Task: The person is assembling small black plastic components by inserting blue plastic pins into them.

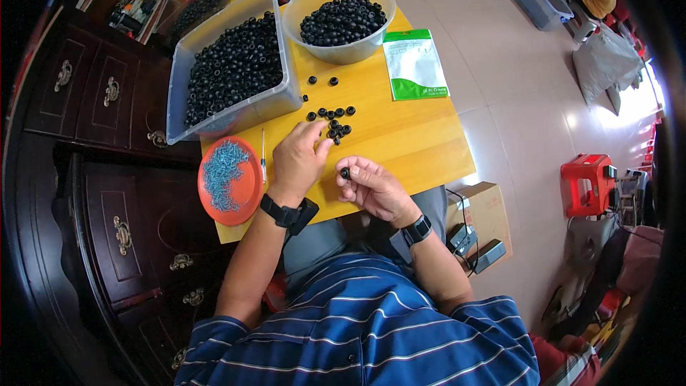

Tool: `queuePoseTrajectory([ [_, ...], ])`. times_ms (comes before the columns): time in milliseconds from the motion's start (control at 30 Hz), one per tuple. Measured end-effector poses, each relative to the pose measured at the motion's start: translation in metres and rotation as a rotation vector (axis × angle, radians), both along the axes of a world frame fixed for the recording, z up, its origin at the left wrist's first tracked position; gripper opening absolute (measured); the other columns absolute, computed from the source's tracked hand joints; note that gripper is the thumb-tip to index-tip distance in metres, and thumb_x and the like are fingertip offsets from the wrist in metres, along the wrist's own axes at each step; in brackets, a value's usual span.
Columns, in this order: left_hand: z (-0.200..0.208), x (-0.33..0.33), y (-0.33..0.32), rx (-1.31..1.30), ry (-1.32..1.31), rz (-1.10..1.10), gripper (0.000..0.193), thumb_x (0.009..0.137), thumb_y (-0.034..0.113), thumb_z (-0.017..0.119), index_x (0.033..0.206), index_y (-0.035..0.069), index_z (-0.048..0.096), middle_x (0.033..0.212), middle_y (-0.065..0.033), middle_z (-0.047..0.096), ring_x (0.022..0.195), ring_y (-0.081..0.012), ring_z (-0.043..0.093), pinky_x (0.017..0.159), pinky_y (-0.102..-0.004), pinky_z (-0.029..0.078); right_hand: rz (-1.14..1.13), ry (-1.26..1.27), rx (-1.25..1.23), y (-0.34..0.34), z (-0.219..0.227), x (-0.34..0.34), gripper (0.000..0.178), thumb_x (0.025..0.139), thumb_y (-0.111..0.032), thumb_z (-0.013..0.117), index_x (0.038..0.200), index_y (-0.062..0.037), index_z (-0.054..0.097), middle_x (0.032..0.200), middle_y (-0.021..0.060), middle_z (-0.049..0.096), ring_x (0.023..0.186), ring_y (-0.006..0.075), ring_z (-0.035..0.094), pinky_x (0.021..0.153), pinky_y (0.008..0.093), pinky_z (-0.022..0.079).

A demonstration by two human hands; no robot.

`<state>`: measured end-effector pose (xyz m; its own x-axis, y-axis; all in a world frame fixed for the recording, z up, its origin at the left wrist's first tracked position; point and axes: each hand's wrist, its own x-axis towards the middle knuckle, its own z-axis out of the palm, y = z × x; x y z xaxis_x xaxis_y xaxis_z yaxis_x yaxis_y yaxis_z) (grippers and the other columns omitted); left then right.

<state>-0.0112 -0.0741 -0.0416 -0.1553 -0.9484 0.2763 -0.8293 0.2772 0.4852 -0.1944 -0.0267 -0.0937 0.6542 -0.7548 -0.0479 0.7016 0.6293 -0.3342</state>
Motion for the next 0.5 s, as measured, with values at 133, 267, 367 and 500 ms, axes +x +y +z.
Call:
queuePoseTrajectory([
  [133,-0.005,-0.004,0.004,-0.062,-0.017,-0.151,0.024,0.084,0.006,0.072,0.107,0.009,0.072,0.091,-0.0102,0.067,0.078,-0.0304,0.068,0.067,-0.0391,0.055,-0.008,-0.018,0.023,-0.002,-0.001,0.0,0.026,0.106,-0.024,0.056,0.124,-0.0059,0.057,0.101,0.0048,0.065,0.082,0.0119,0.063,0.083,0.0318,0.054],
  [267,-0.012,0.001,0.006,-0.021,-0.041,-0.134,0.021,0.085,0.006,0.071,0.105,0.01,0.074,0.092,-0.01,0.068,0.08,-0.032,0.068,0.068,-0.0403,0.055,0.008,-0.047,0.044,-0.001,0.002,-0.002,0.024,0.105,-0.025,0.057,0.122,-0.0079,0.057,0.095,0.0032,0.063,0.077,0.0118,0.061,0.082,0.0326,0.053],
  [367,-0.009,0.001,0.008,-0.009,-0.027,-0.159,0.017,0.084,0.009,0.072,0.101,0.009,0.073,0.091,-0.0099,0.068,0.081,-0.0327,0.068,0.068,-0.041,0.055,0.018,-0.06,0.055,0.0,-0.002,-0.003,0.023,0.105,-0.025,0.058,0.121,-0.0092,0.056,0.091,0.0019,0.06,0.074,0.0123,0.059,0.083,0.033,0.053],
  [500,-0.005,0.004,0.019,-0.037,-0.034,-0.16,0.013,0.083,0.007,0.073,0.096,0.007,0.07,0.086,-0.0106,0.066,0.073,-0.0302,0.067,0.065,-0.0393,0.054,0.007,-0.029,0.022,0.001,0.0,-0.003,0.023,0.105,-0.024,0.058,0.122,-0.0092,0.055,0.096,0.0034,0.064,0.077,0.0125,0.062,0.083,0.0329,0.054],
])
